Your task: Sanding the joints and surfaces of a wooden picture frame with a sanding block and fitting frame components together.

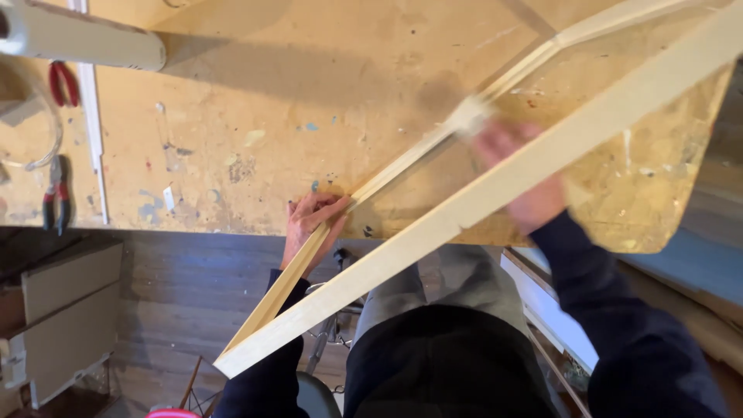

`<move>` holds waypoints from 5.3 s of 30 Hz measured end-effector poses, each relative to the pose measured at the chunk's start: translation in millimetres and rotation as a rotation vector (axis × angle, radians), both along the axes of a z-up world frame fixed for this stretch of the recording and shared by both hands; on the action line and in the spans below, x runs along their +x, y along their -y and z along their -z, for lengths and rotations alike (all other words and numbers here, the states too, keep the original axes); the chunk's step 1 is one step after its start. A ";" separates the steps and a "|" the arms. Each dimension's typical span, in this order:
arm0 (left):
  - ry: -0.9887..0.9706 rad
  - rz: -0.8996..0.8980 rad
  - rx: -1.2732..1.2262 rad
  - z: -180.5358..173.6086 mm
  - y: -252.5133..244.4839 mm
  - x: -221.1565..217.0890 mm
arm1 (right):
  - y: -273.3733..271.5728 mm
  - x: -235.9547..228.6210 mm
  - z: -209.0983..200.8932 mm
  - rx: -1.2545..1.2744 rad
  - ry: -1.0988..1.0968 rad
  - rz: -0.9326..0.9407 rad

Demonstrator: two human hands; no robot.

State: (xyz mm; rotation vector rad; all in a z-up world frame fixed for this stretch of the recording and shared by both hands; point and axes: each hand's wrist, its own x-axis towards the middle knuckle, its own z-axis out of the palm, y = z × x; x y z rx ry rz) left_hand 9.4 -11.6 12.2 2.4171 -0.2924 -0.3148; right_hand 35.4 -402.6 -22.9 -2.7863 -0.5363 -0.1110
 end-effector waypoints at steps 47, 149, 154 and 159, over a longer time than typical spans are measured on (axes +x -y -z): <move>0.352 -0.049 -0.098 38.8 144.4 38.0 | -33.2 -0.7 -11.7 0.138 0.052 0.157; 0.353 -0.047 -0.020 37.6 143.2 35.5 | 49.7 39.7 -4.8 0.146 0.016 0.113; 0.392 -0.040 -0.037 40.7 149.2 41.4 | 50.6 30.9 12.6 0.093 0.091 0.095; 0.362 -0.046 -0.009 34.9 141.7 33.6 | 38.8 38.6 -5.6 0.133 0.047 0.138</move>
